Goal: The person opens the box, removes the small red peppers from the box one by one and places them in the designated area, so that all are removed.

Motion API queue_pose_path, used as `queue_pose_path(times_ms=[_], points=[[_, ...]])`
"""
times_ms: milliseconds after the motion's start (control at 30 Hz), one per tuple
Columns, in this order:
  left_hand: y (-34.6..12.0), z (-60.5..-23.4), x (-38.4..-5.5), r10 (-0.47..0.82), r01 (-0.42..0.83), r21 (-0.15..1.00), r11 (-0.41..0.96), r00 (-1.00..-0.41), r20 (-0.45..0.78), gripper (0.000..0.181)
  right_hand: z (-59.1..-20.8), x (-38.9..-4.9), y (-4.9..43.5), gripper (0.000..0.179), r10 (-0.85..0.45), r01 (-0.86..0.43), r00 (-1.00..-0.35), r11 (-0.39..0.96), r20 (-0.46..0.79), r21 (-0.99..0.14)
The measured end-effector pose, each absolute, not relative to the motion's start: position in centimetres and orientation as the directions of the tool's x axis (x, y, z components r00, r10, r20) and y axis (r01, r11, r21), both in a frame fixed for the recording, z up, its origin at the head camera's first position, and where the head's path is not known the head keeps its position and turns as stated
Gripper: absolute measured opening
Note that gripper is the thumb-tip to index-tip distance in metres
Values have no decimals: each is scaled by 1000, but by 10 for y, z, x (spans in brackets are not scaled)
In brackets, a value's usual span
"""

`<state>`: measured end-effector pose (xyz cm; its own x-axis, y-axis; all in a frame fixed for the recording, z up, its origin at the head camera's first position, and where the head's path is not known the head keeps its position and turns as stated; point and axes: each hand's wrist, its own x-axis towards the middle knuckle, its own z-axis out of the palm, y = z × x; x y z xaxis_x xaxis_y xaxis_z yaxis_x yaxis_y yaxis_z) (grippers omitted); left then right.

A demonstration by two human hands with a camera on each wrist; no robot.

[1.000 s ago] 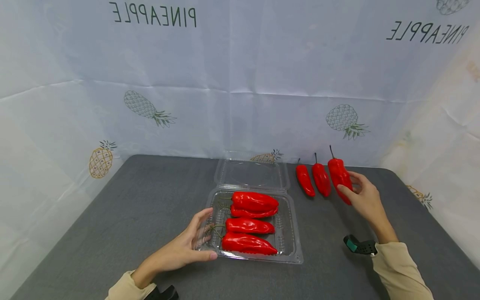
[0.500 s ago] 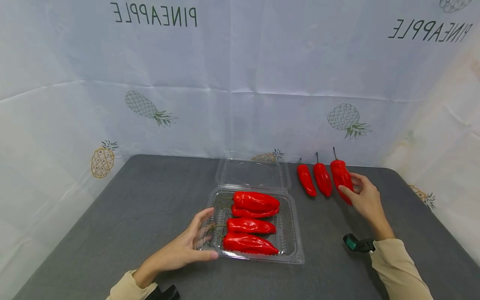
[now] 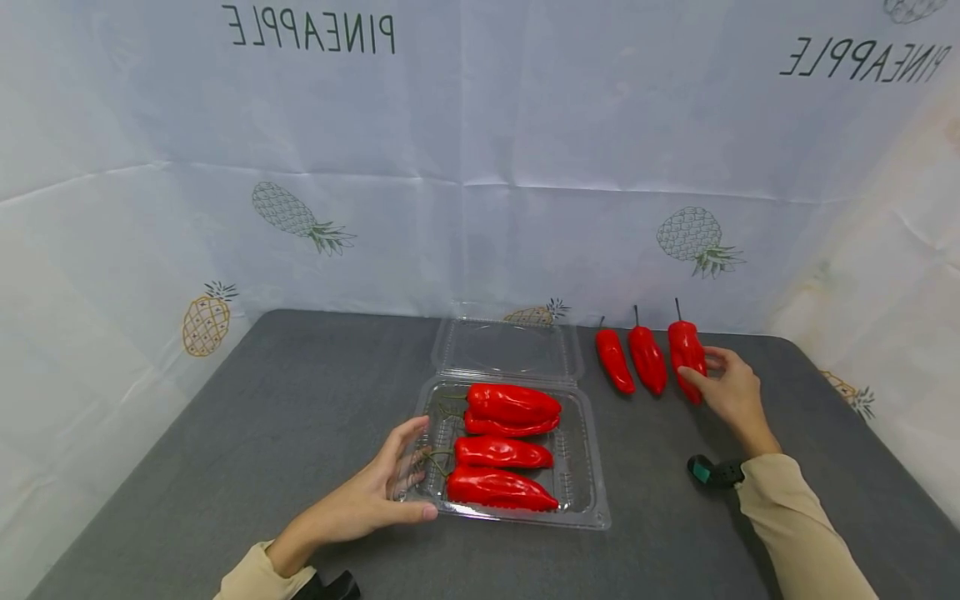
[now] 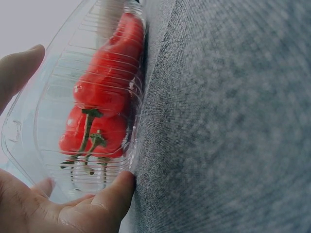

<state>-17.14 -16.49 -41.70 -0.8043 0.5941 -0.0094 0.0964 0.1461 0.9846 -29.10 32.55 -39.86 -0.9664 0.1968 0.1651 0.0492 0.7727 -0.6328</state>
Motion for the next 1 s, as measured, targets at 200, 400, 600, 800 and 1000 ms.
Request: queue_pose_path(times_ms=[200, 400, 600, 800, 1000], points=[[-165, -416, -171, 598, 92, 985, 149, -802, -16, 99, -400, -297, 329, 67, 204, 73, -969, 779, 142, -623], [-165, -415, -171, 596, 92, 983, 157, -803, -20, 99, -402, -303, 333, 66, 190, 73, -972, 797, 135, -600], [-165, -415, -171, 595, 90, 984, 153, -803, -19, 99, -403, -309, 333, 64, 182, 79, -976, 810, 121, -582], [-166, -416, -171, 597, 95, 984, 147, -802, -12, 99, -403, -313, 332, 66, 197, 115, -977, 813, 84, -570], [-166, -417, -172, 596, 95, 983, 156, -803, -17, 99, -402, -314, 331, 67, 175, 92, -979, 838, 105, -538]])
